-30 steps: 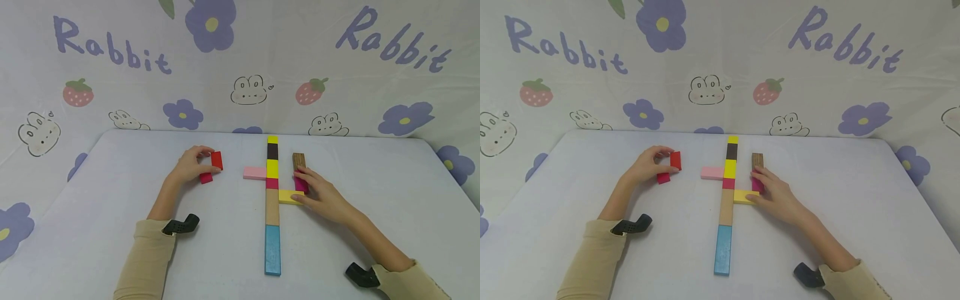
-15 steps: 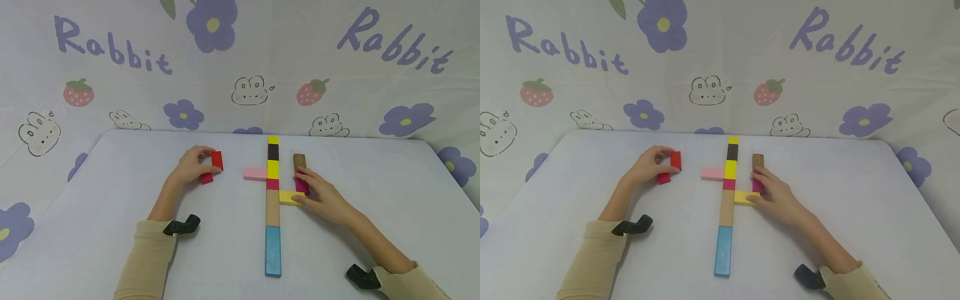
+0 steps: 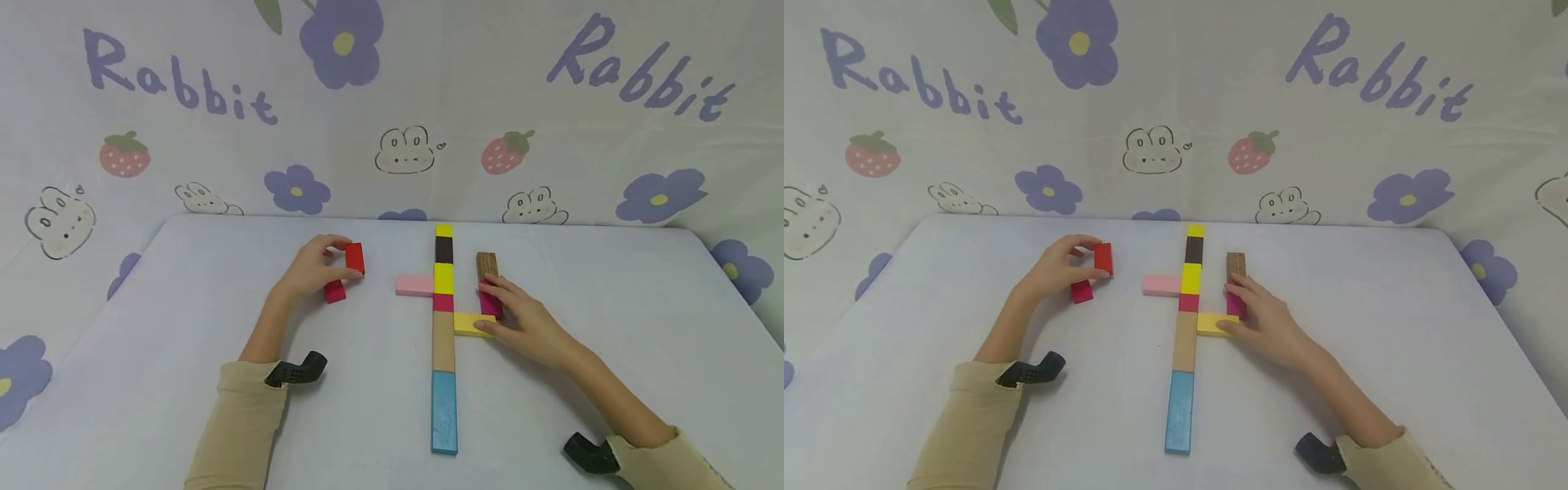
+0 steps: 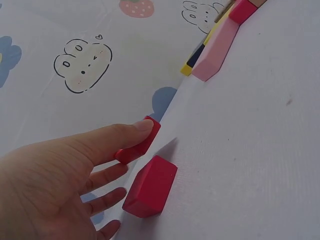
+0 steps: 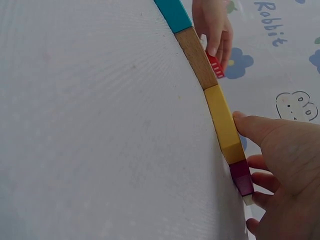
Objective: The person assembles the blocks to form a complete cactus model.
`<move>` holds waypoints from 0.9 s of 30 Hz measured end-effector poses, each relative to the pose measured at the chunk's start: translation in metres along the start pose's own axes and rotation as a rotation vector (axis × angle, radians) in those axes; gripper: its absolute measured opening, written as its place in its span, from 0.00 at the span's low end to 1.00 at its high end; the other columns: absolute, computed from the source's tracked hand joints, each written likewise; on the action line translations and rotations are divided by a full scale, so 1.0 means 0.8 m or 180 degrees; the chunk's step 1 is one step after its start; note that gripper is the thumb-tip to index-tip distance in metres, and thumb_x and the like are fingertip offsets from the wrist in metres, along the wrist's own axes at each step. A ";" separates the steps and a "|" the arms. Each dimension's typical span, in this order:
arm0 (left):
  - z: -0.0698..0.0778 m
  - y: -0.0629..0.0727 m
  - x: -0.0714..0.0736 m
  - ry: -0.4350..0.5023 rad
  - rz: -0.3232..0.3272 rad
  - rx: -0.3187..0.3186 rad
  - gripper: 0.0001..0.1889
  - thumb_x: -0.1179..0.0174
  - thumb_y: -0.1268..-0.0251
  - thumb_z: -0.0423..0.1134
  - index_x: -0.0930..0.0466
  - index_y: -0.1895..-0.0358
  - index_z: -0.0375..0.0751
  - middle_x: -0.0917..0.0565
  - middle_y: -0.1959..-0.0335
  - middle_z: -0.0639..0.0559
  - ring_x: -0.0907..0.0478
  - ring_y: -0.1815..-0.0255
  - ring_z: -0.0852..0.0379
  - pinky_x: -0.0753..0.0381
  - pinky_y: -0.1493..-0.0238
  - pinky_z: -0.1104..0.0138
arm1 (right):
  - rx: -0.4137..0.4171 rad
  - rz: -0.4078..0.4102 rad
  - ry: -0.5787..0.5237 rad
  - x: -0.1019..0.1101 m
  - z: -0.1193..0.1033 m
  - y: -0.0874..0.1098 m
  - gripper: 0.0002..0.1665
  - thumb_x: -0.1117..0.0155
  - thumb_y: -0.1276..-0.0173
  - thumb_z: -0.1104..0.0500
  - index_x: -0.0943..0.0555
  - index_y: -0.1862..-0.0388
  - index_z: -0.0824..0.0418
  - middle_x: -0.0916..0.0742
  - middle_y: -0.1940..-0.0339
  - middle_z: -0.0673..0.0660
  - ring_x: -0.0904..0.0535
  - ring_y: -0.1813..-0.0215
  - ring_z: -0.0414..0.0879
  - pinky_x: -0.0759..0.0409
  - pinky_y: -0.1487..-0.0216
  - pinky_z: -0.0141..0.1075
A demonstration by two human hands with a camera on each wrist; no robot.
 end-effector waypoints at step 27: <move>0.049 -0.019 -0.018 0.0407 0.0060 -0.0221 0.35 0.26 0.35 0.36 0.28 0.25 0.37 0.26 0.28 0.41 0.21 0.35 0.41 0.18 0.35 0.50 | -0.0018 0.0008 -0.0003 0.002 -0.004 0.001 0.42 0.28 0.28 0.52 0.30 0.21 0.66 0.34 0.17 0.69 0.40 0.18 0.70 0.25 0.30 0.62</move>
Point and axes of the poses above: each hand's wrist, its own y-axis away from the middle knuckle, its own x-axis out of the back of the hand, z = x × y, the point moved 4 cm from there along -y, towards the middle knuckle
